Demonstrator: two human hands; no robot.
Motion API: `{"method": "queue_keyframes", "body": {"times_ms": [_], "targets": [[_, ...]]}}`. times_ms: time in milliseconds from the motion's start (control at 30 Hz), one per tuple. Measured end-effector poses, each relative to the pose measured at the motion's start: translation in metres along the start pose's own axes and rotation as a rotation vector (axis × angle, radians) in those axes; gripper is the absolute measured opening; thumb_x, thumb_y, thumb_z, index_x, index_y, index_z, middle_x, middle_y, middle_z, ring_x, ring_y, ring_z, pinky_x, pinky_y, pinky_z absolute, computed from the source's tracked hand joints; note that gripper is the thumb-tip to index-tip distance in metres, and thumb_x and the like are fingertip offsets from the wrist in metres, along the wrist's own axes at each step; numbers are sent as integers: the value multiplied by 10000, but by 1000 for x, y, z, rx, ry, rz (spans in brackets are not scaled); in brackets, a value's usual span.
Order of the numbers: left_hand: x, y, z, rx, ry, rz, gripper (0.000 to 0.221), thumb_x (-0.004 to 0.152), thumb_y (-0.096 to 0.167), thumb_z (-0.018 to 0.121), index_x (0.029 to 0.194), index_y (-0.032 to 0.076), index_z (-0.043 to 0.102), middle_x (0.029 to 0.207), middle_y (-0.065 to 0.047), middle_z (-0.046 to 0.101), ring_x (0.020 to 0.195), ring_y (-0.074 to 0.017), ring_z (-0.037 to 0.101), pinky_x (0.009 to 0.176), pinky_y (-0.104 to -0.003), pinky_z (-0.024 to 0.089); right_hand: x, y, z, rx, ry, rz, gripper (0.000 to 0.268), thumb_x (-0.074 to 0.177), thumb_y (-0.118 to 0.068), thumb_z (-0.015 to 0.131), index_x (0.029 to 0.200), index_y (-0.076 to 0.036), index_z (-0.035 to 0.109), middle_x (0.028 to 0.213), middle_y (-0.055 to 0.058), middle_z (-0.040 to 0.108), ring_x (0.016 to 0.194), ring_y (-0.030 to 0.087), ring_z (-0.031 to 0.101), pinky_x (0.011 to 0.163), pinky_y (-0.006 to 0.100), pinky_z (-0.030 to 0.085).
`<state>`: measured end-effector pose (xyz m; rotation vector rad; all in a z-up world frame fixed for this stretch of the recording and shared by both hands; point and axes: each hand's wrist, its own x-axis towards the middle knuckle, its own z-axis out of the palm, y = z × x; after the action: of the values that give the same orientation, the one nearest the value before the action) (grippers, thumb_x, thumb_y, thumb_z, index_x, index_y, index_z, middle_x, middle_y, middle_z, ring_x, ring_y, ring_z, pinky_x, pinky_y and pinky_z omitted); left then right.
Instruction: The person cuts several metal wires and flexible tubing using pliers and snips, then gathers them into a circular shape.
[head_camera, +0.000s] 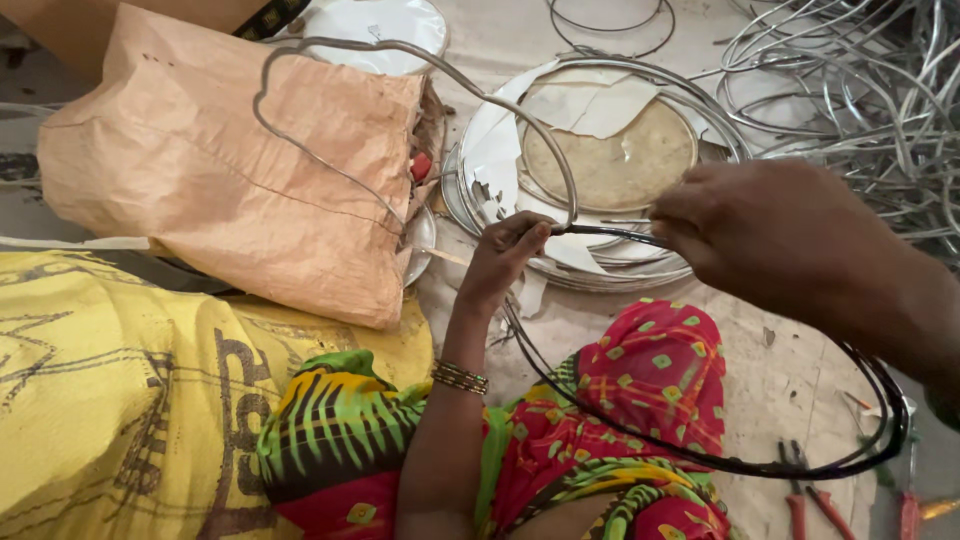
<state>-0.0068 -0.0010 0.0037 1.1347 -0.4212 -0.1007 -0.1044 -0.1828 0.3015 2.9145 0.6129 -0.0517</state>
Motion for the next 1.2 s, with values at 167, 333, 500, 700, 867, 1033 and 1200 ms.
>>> {"method": "queue_keyframes", "body": {"times_ms": [167, 333, 500, 700, 867, 1033, 1200], "targets": [[1, 3, -2, 6, -4, 3, 215, 1030, 228, 691, 1034, 24, 755, 783, 62, 594, 759, -31, 514, 687, -209, 415, 19, -10, 0, -67, -63, -24, 280, 953, -298, 540, 863, -124, 740, 820, 91, 698, 789, 305, 702, 739, 466, 571], [-1, 5, 0, -25, -26, 25, 223, 1030, 236, 697, 1055, 25, 765, 784, 60, 596, 762, -31, 515, 689, -213, 417, 33, -15, 5, -72, -136, 13, 237, 934, -292, 565, 939, -162, 763, 861, 105, 723, 822, 338, 705, 761, 491, 562], [1, 5, 2, -14, -26, 28, 231, 1024, 247, 703, 1055, 28, 769, 787, 59, 606, 768, -33, 523, 694, -215, 423, 44, -17, 5, -81, -181, 7, 234, 934, -250, 557, 930, -155, 771, 864, 104, 741, 810, 336, 715, 763, 488, 565], [1, 3, 1, 16, -36, 21, 258, 1017, 272, 707, 1050, 24, 772, 791, 57, 618, 772, -34, 534, 698, -218, 440, 53, -22, 5, -95, -258, 43, 238, 942, -204, 544, 956, -147, 775, 869, 119, 749, 787, 332, 724, 768, 482, 573], [1, 4, 3, 27, -13, -7, 266, 1002, 271, 720, 1067, 20, 777, 799, 50, 636, 772, -37, 541, 699, -223, 450, 50, -32, 8, -160, -248, -22, 267, 944, -133, 519, 1057, -148, 760, 879, 123, 724, 779, 307, 733, 737, 459, 593], [-1, 6, 3, 31, -16, -18, 275, 1004, 279, 715, 1076, 22, 783, 813, 45, 662, 781, -37, 556, 711, -224, 471, 48, -34, 14, -138, -267, 3, 285, 973, -135, 503, 1129, -161, 740, 917, 123, 713, 780, 302, 739, 742, 446, 598], [-3, 5, 3, -15, -72, -52, 260, 987, 252, 740, 1083, 14, 781, 813, 45, 659, 771, -40, 555, 681, -223, 456, 52, -26, 13, -213, -265, -108, 205, 929, -149, 542, 950, -115, 743, 930, 90, 686, 796, 280, 718, 751, 442, 598]]}}
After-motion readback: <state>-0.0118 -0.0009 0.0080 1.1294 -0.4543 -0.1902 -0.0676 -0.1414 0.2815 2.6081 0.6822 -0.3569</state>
